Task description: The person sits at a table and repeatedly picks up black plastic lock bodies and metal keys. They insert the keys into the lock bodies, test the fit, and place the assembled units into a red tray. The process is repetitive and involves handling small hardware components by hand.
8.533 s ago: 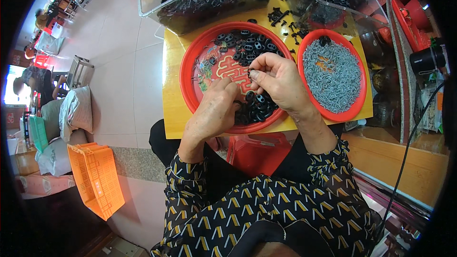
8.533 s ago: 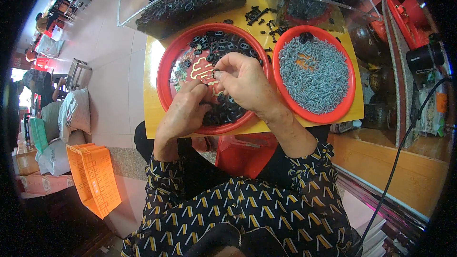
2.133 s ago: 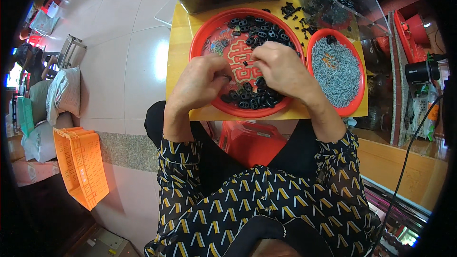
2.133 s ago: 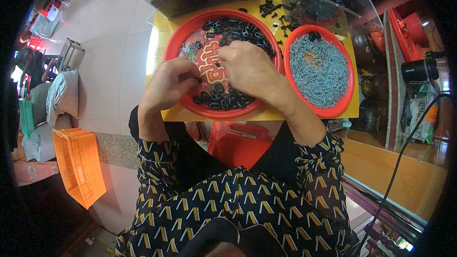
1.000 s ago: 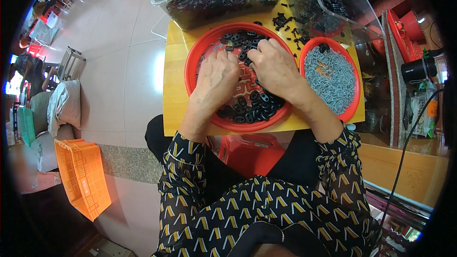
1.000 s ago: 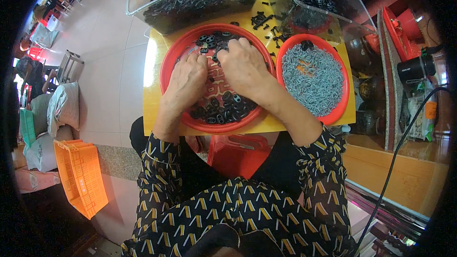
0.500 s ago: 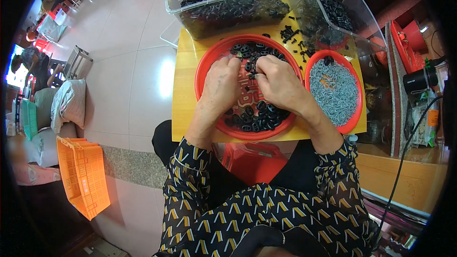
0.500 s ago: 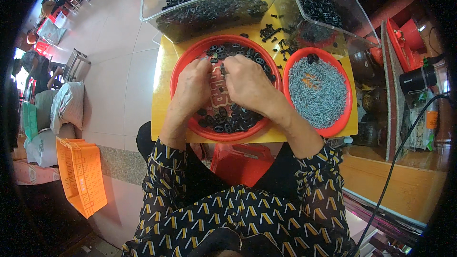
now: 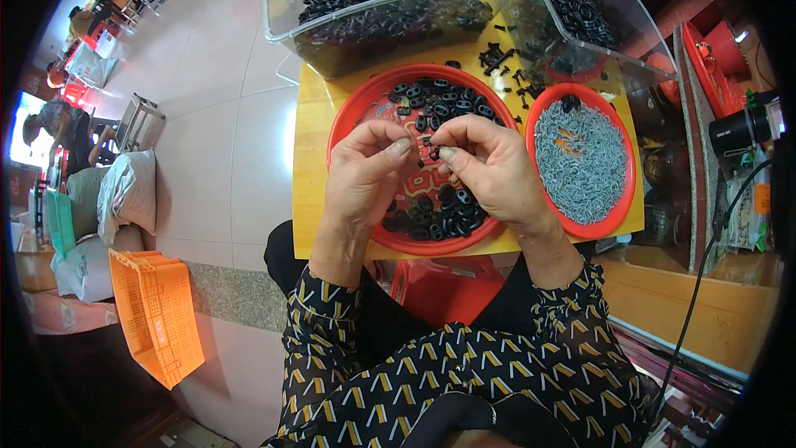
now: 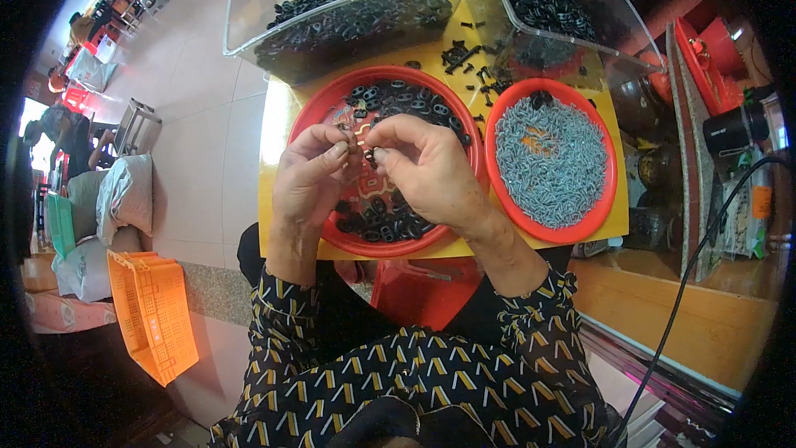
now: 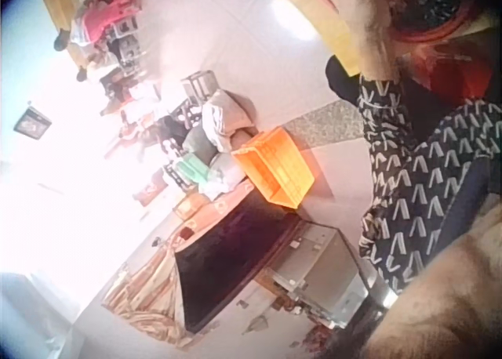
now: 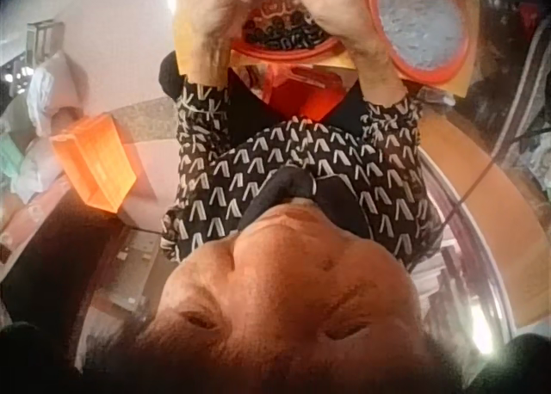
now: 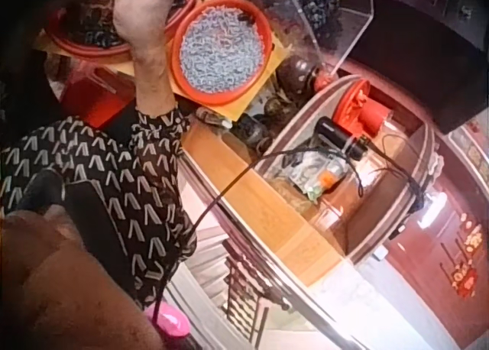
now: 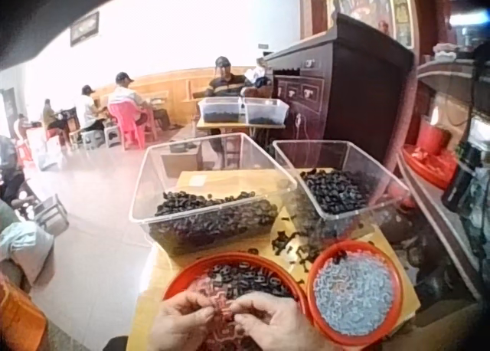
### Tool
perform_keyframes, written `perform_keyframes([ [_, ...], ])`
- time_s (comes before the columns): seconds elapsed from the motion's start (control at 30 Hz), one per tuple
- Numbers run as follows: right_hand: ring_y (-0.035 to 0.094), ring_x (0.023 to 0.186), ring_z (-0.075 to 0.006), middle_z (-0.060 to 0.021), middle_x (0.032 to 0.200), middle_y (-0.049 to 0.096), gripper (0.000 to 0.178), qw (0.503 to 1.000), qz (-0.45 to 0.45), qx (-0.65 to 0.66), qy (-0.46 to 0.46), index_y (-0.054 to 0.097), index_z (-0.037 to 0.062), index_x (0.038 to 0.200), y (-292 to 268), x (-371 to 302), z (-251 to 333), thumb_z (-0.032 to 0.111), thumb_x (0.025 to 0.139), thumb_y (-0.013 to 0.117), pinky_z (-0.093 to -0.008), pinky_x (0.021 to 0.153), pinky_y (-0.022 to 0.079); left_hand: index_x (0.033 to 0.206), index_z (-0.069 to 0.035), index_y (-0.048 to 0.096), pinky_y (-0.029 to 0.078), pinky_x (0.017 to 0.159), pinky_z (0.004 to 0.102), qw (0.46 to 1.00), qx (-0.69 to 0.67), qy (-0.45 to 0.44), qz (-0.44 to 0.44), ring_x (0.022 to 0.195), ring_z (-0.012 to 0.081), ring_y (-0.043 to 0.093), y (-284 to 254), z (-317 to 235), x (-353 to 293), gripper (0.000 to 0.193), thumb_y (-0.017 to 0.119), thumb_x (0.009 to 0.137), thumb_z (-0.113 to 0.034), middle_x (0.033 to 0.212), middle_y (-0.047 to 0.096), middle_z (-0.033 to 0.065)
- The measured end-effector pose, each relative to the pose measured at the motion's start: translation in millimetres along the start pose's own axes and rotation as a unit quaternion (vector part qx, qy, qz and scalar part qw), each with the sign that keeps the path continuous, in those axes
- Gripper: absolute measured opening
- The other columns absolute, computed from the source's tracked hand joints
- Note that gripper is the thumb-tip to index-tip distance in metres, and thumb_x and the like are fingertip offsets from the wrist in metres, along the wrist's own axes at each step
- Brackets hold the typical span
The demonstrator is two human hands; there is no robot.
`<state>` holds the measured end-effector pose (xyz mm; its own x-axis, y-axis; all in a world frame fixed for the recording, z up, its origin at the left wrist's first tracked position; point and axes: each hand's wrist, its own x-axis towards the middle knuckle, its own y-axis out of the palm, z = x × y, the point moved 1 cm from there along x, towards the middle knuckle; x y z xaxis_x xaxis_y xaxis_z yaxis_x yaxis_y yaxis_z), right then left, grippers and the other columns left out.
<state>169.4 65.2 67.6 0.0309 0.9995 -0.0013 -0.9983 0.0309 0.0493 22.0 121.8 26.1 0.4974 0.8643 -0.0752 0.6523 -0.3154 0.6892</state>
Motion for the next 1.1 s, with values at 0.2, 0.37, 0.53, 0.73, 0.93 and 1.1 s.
perform_keyframes([
  [0.2,0.054,0.075,-0.0069,-0.003,0.083,0.056,0.011,0.997,0.001,0.069,0.015,0.053,-0.0016,0.09,3,-5,-13,-0.003,0.079,0.051,-0.0215,0.064,0.047,0.088,-0.001,0.056,0.049,0.067,0.0322,0.997,-0.066,-0.047,0.011,0.073,0.0161,0.057,3,9,-6,0.01,0.057,0.077,0.0,0.083,0.059,0.0085],
  [0.37,0.054,0.075,-0.0064,-0.0025,0.082,0.056,0.009,0.999,-0.015,0.04,-0.009,0.053,-0.0014,0.088,3,-6,-12,-0.003,0.079,0.051,-0.0212,0.064,0.046,0.089,-0.001,0.056,0.049,0.067,0.0306,0.998,-0.061,-0.022,-0.001,0.074,0.0159,0.057,5,10,-9,0.013,0.057,0.076,0.002,0.084,0.059,0.0087],
  [0.53,0.054,0.073,-0.0057,-0.002,0.079,0.056,0.008,0.999,-0.02,0.041,-0.001,0.053,-0.0014,0.086,3,-5,-14,-0.003,0.078,0.053,-0.0208,0.063,0.046,0.089,0.0,0.056,0.049,0.067,0.0271,0.999,-0.043,-0.004,-0.002,0.075,0.0147,0.058,8,10,-10,0.015,0.056,0.075,0.007,0.084,0.059,0.0077],
  [0.73,0.054,0.069,-0.0057,-0.0015,0.076,0.056,0.008,1.0,-0.015,0.016,-0.008,0.054,-0.0013,0.086,2,-4,-19,-0.001,0.077,0.054,-0.0209,0.06,0.046,0.088,0.001,0.056,0.049,0.066,0.0242,1.0,-0.018,0.005,-0.005,0.073,0.0132,0.058,7,13,-10,0.015,0.057,0.075,0.007,0.082,0.059,0.0073],
  [0.93,0.054,0.065,-0.0059,-0.003,0.071,0.057,0.007,0.999,-0.032,-0.022,-0.022,0.054,-0.0015,0.082,1,-5,-23,0.0,0.075,0.056,-0.0222,0.057,0.046,0.086,0.001,0.057,0.048,0.06,0.0211,0.998,0.048,0.038,-0.009,0.067,0.0105,0.057,7,14,-12,0.013,0.059,0.074,0.006,0.078,0.06,0.0061],
  [1.1,0.055,0.066,-0.0062,-0.0047,0.069,0.058,0.005,0.997,-0.039,-0.069,-0.02,0.055,-0.0016,0.079,2,-6,-21,0.0,0.075,0.056,-0.0227,0.057,0.046,0.084,0.002,0.059,0.047,0.059,0.0194,0.991,0.115,0.068,-0.024,0.065,0.0084,0.056,8,13,-14,0.011,0.061,0.073,0.005,0.074,0.061,0.0049],
])
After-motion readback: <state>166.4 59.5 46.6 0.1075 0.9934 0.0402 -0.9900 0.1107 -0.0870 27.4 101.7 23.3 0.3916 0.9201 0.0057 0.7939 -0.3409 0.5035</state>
